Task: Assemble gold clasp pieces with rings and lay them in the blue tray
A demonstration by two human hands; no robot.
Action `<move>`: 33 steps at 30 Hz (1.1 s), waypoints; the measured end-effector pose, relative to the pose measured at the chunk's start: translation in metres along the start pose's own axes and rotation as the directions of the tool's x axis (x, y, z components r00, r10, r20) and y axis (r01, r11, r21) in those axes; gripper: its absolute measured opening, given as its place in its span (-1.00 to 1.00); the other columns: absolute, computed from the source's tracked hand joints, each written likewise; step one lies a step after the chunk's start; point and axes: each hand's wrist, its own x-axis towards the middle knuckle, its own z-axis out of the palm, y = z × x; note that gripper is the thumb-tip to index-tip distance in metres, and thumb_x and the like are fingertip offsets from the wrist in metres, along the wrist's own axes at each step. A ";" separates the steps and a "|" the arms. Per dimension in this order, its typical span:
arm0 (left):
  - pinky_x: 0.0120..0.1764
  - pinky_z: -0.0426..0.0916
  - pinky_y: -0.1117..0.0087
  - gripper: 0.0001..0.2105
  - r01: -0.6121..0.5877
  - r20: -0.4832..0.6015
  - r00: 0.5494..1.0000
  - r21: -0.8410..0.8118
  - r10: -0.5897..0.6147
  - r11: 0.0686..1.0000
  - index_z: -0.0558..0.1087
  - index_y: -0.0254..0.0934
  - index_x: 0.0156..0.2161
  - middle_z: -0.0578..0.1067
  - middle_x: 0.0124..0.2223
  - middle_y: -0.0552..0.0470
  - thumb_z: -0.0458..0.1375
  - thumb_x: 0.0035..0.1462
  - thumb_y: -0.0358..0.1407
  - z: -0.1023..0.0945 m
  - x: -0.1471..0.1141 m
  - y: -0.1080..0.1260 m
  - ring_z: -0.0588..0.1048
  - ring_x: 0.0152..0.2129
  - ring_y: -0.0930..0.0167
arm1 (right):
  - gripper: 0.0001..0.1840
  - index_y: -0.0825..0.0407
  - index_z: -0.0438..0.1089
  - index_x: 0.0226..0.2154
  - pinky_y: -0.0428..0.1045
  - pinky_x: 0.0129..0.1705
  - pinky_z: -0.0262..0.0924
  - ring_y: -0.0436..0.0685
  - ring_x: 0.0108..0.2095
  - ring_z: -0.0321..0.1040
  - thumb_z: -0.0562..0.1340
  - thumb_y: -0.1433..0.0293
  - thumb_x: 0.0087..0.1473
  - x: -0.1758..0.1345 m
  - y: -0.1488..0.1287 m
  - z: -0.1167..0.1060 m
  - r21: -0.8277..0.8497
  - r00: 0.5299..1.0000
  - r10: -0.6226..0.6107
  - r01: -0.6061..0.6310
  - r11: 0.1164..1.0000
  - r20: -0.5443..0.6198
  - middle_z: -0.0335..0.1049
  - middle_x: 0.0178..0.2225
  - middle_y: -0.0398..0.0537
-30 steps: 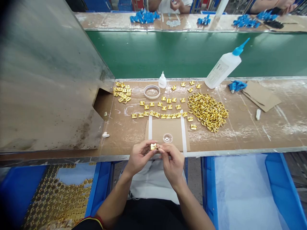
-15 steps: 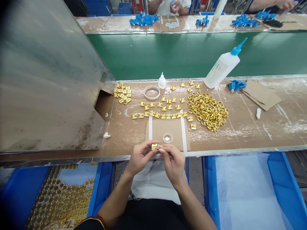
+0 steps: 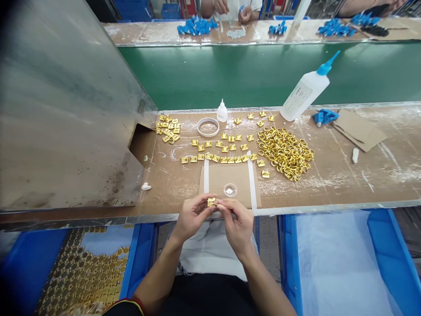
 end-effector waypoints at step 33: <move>-0.42 0.39 0.47 -0.73 0.006 -0.029 1.000 0.056 -0.004 0.998 0.59 -0.34 -0.11 0.53 -0.39 0.00 0.29 0.17 -0.19 -0.001 0.004 0.008 0.46 -0.50 0.45 | -0.74 -0.04 0.53 -0.35 -0.04 -0.36 0.31 0.09 -0.40 0.38 0.17 0.40 0.34 0.048 0.023 -0.033 -0.385 0.968 -0.193 0.243 0.890 0.163 0.39 -0.40 -0.08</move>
